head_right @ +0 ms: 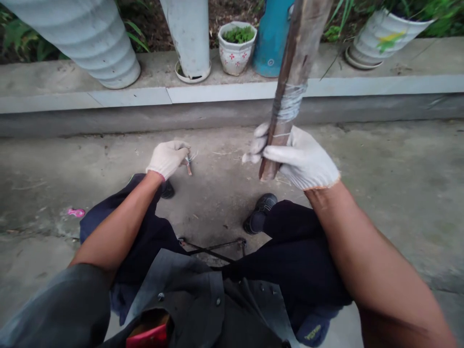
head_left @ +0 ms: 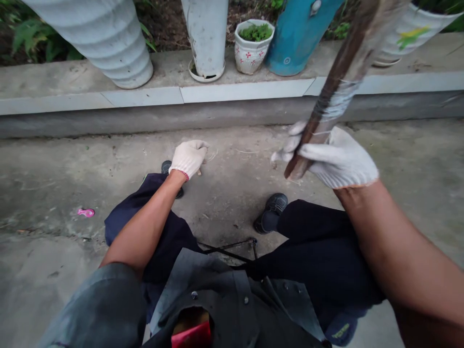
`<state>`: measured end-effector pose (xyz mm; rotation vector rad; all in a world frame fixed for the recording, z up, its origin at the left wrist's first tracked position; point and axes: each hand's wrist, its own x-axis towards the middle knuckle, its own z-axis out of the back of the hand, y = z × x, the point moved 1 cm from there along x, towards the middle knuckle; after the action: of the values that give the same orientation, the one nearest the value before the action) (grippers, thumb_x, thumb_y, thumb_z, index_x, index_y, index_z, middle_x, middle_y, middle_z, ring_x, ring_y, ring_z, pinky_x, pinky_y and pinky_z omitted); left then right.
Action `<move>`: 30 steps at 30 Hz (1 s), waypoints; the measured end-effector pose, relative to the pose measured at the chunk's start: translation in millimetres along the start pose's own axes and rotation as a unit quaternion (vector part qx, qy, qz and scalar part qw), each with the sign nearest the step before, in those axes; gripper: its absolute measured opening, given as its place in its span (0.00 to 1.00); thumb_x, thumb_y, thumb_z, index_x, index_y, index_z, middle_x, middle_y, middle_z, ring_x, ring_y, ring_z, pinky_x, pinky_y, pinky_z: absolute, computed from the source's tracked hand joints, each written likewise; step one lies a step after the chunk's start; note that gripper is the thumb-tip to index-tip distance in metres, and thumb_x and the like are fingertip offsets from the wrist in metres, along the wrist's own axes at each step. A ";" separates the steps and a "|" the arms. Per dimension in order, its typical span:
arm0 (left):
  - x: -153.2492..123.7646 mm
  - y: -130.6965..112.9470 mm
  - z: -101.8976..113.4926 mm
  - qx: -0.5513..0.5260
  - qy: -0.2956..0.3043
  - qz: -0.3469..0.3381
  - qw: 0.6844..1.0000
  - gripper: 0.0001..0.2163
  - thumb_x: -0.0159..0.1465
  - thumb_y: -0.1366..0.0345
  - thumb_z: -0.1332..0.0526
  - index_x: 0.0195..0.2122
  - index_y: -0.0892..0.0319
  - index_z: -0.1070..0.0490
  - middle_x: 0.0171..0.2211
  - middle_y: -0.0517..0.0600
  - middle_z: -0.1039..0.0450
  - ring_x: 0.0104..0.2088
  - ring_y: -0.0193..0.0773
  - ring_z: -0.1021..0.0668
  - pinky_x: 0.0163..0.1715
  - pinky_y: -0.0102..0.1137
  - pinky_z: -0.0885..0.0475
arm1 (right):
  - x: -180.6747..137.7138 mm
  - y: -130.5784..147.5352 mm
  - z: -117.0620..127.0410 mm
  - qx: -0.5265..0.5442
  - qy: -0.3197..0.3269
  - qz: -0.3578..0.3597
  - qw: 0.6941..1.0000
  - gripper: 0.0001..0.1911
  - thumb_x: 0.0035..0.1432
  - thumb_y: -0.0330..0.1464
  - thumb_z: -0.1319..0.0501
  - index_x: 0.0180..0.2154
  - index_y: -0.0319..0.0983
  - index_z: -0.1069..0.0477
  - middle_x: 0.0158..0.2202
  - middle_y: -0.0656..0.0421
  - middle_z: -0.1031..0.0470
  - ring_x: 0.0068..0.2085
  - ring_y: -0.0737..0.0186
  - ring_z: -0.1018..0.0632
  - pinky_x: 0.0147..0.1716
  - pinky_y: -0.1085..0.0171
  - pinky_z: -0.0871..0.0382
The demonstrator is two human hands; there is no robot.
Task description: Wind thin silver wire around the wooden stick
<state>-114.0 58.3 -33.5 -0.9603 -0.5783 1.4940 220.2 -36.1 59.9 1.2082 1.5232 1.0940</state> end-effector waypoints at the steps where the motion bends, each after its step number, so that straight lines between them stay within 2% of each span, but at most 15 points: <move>1: 1.2 0.3 0.5 -0.018 -0.001 0.019 1.000 0.10 0.64 0.67 0.33 0.44 0.58 0.14 0.39 0.54 0.15 0.31 0.40 0.15 0.28 0.28 0.22 | -4.6 0.4 0.2 -0.013 0.015 -0.005 1.000 0.24 0.49 0.37 0.17 0.48 0.44 0.18 0.39 0.52 0.17 0.39 0.48 0.16 0.49 0.41 0.16; 5: 5.1 1.3 1.8 -0.093 0.001 0.073 0.993 0.09 0.65 0.67 0.31 0.45 0.60 0.15 0.38 0.57 0.15 0.32 0.43 0.14 0.29 0.31 0.21 | -19.9 2.2 2.0 -0.067 0.046 -0.016 0.997 0.22 0.48 0.38 0.16 0.46 0.46 0.14 0.38 0.49 0.16 0.40 0.38 0.14 0.37 0.40 0.15; 7: 6.5 1.9 2.8 -0.111 -0.009 0.071 0.991 0.08 0.66 0.66 0.32 0.44 0.60 0.16 0.38 0.57 0.15 0.32 0.42 0.14 0.29 0.31 0.21 | -24.0 5.6 3.7 -0.079 0.020 -0.002 0.997 0.23 0.47 0.38 0.16 0.46 0.47 0.13 0.38 0.48 0.16 0.40 0.37 0.14 0.29 0.45 0.18; 9: 7.8 2.9 3.9 -0.124 -0.021 0.067 0.990 0.08 0.66 0.66 0.32 0.44 0.60 0.17 0.38 0.56 0.15 0.32 0.42 0.14 0.30 0.31 0.21 | -24.4 10.2 5.6 -0.080 -0.024 0.015 0.996 0.22 0.46 0.38 0.15 0.45 0.47 0.13 0.39 0.47 0.17 0.39 0.38 0.14 0.27 0.47 0.21; 11: 8.8 3.6 4.8 -0.153 -0.028 0.068 0.986 0.09 0.66 0.66 0.33 0.46 0.60 0.17 0.38 0.56 0.16 0.32 0.41 0.14 0.30 0.31 0.22 | -20.2 14.3 7.8 -0.068 -0.075 0.022 0.995 0.22 0.45 0.37 0.15 0.44 0.47 0.13 0.40 0.49 0.17 0.38 0.41 0.15 0.31 0.45 0.19; 13: 9.3 3.3 5.4 -0.196 -0.030 0.073 0.977 0.11 0.66 0.66 0.33 0.49 0.60 0.18 0.40 0.57 0.15 0.33 0.40 0.15 0.30 0.30 0.22 | -12.0 16.1 9.8 -0.043 -0.115 0.008 0.992 0.22 0.44 0.35 0.16 0.43 0.47 0.14 0.39 0.51 0.20 0.37 0.46 0.17 0.40 0.40 0.16; 17: 9.0 0.8 7.1 -0.251 -0.043 0.104 0.962 0.12 0.70 0.63 0.33 0.53 0.57 0.23 0.49 0.56 0.15 0.35 0.37 0.15 0.30 0.28 0.23 | 5.2 12.1 14.1 -0.005 -0.147 -0.039 0.988 0.20 0.41 0.30 0.17 0.38 0.46 0.18 0.36 0.55 0.26 0.35 0.54 0.22 0.53 0.38 0.19; 21: 8.5 -0.6 10.0 -0.281 -0.066 0.122 0.950 0.08 0.76 0.60 0.36 0.53 0.54 0.25 0.50 0.54 0.15 0.37 0.35 0.15 0.35 0.30 0.19 | 9.2 7.6 19.3 -0.014 -0.166 -0.038 0.985 0.16 0.46 0.33 0.20 0.37 0.47 0.20 0.37 0.54 0.29 0.36 0.52 0.24 0.53 0.36 0.21; 25: 8.6 -0.2 10.7 -0.282 -0.074 0.125 0.948 0.08 0.78 0.59 0.38 0.54 0.54 0.27 0.50 0.54 0.15 0.41 0.36 0.14 0.39 0.29 0.18 | 4.9 10.5 20.5 -0.042 -0.150 -0.031 0.987 0.15 0.48 0.34 0.20 0.38 0.48 0.19 0.37 0.53 0.28 0.36 0.51 0.23 0.52 0.37 0.21; 30: 10.6 -0.3 10.9 -0.262 -0.051 0.138 0.954 0.05 0.73 0.62 0.34 0.46 0.56 0.24 0.44 0.54 0.16 0.33 0.35 0.17 0.30 0.29 0.24 | -1.7 27.1 14.2 -0.093 -0.185 0.016 0.978 0.22 0.40 0.35 0.17 0.39 0.49 0.18 0.38 0.52 0.26 0.37 0.49 0.22 0.49 0.37 0.22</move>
<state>-122.4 70.5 -30.0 -1.4249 -0.9777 1.6813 239.9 -32.4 83.1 1.2287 1.0963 0.9463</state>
